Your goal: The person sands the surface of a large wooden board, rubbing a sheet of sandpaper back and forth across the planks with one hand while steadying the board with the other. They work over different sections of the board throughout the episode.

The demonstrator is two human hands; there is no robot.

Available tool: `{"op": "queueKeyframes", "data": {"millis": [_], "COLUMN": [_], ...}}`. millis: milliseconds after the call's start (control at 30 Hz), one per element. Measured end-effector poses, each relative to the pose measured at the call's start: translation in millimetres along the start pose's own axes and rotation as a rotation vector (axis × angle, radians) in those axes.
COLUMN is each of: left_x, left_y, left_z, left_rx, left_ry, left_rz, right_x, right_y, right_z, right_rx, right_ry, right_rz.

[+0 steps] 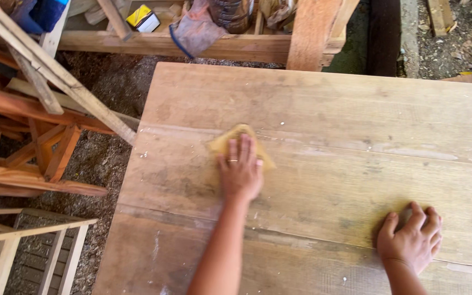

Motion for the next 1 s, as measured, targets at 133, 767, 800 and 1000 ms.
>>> {"op": "queueKeyframes", "data": {"millis": [133, 767, 800, 1000], "left_x": [148.2, 70.8, 71.3, 106.3], "left_y": [21.8, -16.2, -10.6, 38.1], "left_z": [-27.5, -187.5, -163.6, -10.9], "left_rx": [-0.003, -0.222, -0.192, -0.116], "left_ry": [0.291, 0.109, 0.134, 0.263], "left_rz": [0.070, -0.015, -0.060, -0.114], "right_x": [-2.0, 285.1, 285.2, 285.0], "right_y": [-0.3, -53.3, -51.8, -53.4], "right_z": [3.1, -126.7, -126.0, -129.6], "right_rx": [-0.028, 0.294, 0.283, 0.245], "right_ry": [0.043, 0.572, 0.576, 0.579], "right_rz": [0.031, 0.144, 0.140, 0.138]}}
Point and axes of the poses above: each hand's wrist, its own z-axis towards the middle knuckle, its own y-axis out of the back of the hand, x = y × z, the point moved 5 cm from there along z, towards the middle knuckle, and after that the axes turned 3 degrees about z, right-handed, at the moved point
